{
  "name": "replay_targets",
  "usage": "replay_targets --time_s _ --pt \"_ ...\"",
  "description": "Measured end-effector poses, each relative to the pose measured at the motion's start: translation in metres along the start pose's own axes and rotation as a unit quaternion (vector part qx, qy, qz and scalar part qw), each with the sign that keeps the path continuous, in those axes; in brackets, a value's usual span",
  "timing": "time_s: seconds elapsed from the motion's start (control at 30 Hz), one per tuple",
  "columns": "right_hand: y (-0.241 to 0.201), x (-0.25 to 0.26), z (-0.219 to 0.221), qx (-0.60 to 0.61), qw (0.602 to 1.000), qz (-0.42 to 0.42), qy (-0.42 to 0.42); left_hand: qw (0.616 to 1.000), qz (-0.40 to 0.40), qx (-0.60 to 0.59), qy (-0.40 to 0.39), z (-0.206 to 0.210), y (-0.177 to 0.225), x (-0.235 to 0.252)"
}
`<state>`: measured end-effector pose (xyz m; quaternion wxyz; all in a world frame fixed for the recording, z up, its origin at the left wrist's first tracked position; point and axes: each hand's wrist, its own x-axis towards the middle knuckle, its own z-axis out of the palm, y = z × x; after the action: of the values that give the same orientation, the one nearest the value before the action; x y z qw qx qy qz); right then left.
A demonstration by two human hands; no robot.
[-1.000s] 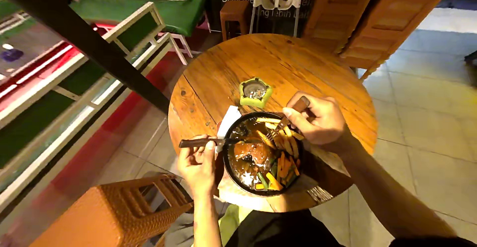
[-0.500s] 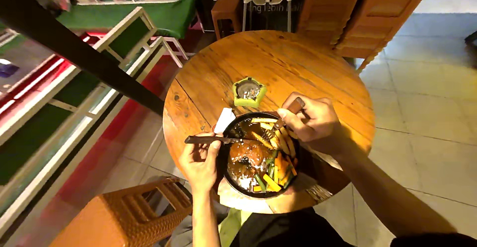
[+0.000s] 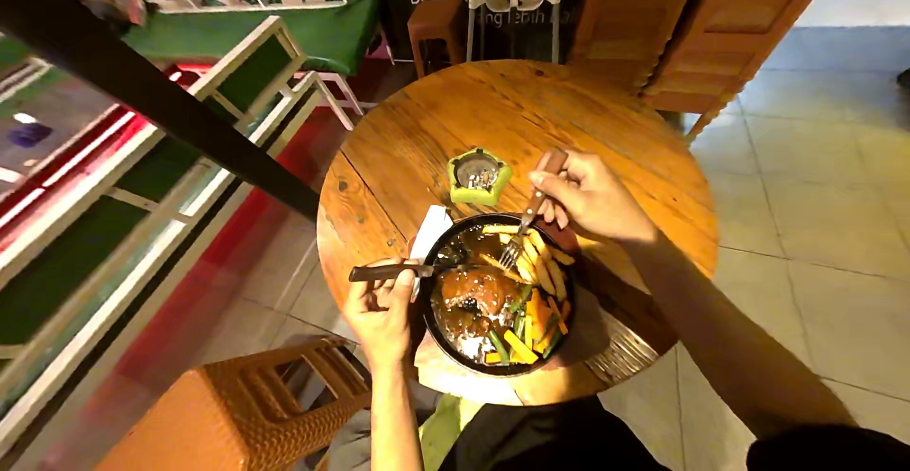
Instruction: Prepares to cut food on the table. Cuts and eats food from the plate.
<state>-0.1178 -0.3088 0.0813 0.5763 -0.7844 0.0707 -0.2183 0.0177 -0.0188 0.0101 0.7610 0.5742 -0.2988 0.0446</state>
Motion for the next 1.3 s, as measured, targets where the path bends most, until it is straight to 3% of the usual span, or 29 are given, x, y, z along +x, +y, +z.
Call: replay_targets --time_s 0.23,0.47,0.77,0.93,1.13,1.3 --pt "0.030 0.003 -0.017 0.163 0.977 0.128 0.058 0.998 -0.008 -0.059 0.030 -0.024 -0.001 -0.008" --pt "0.023 0.032 -0.018 0.213 0.955 0.191 0.080 0.995 -0.012 -0.092 0.040 -0.037 0.003 -0.020" --pt "-0.014 0.074 -0.018 0.302 0.947 0.112 0.004 0.991 -0.051 -0.095 0.078 -0.034 -0.009 -0.031" --pt "0.014 0.078 -0.008 0.351 0.926 0.124 -0.071 0.993 -0.047 -0.094 0.056 -0.038 -0.010 -0.032" --pt "0.021 0.075 -0.007 0.334 0.930 0.126 -0.087 0.994 -0.041 -0.088 0.041 -0.038 -0.010 -0.031" --pt "0.026 0.076 -0.004 0.375 0.911 0.145 -0.086 0.997 -0.042 -0.056 0.037 -0.038 -0.009 -0.030"
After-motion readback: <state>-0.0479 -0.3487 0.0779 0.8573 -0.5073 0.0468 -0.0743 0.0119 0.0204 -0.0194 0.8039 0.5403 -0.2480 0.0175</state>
